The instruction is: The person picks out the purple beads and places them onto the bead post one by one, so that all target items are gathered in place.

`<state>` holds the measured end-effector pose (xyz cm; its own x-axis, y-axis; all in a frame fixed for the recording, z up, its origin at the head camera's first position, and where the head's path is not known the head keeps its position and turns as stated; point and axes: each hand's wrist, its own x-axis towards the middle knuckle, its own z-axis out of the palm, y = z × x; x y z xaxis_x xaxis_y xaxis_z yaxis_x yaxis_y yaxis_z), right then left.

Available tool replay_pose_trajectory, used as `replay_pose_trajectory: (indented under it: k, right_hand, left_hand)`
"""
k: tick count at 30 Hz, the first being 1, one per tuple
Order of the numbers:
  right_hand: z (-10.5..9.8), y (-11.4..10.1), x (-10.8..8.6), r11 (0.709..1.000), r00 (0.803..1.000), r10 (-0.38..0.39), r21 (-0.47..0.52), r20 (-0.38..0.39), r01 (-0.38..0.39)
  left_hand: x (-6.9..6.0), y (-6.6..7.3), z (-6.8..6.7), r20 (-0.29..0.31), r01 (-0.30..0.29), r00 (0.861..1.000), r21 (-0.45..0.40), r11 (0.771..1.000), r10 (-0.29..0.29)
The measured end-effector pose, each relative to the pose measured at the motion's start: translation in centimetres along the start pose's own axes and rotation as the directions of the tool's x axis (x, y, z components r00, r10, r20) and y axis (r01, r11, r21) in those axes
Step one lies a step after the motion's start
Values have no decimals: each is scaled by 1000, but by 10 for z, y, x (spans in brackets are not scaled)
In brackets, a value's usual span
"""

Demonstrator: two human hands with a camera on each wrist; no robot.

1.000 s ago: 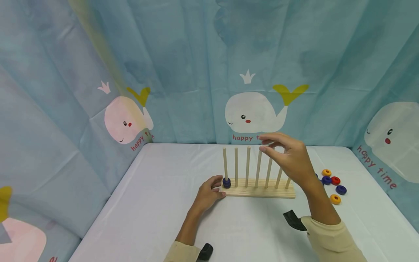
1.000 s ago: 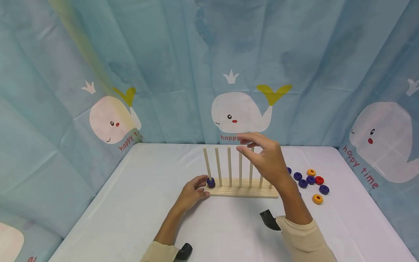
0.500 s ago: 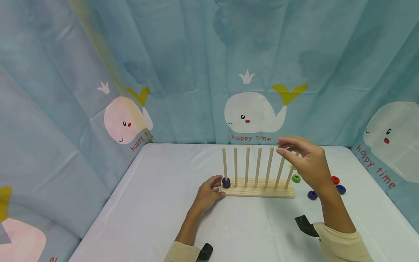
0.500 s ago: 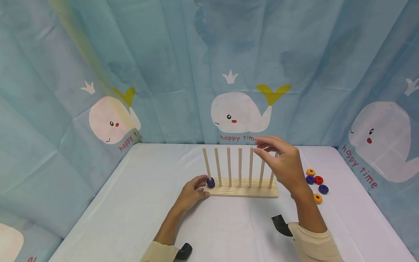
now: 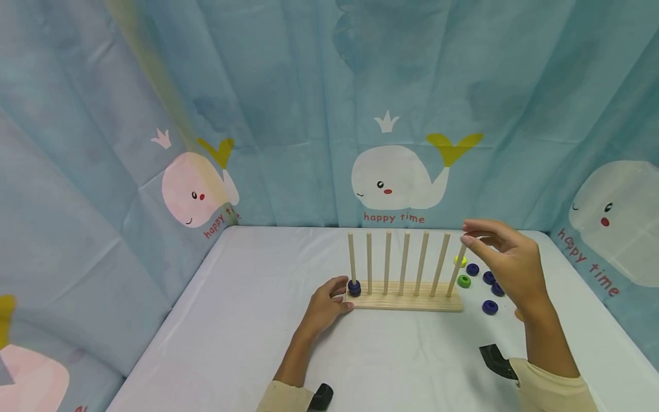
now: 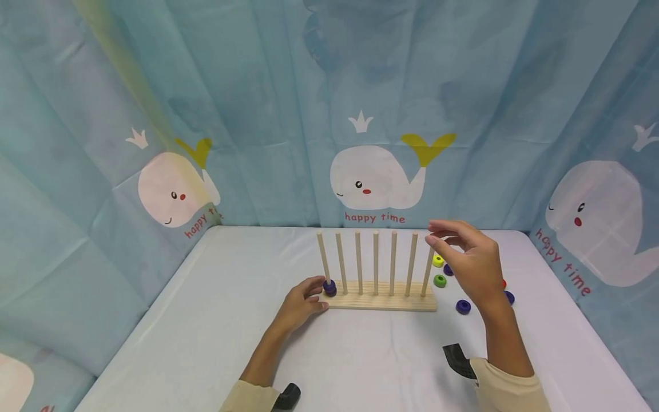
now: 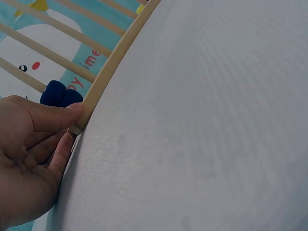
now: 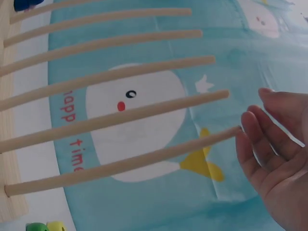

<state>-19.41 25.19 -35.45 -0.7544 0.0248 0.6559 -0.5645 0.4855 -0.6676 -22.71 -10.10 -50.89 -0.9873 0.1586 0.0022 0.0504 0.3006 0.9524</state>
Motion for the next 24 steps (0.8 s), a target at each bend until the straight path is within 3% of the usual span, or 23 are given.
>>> replay_pose_trajectory:
  k: [7, 24]
  right_hand:
    - [-9, 12, 0, 999, 999, 12, -36, -44, -14]
    - [-33, 54, -6, 971, 978, 188, -132, -89, -198]
  left_hand:
    - [0, 0, 0, 0, 3, 1000, 0, 1000, -3]
    - [0, -1, -2, 11, -9, 1000, -1, 1000, 9]
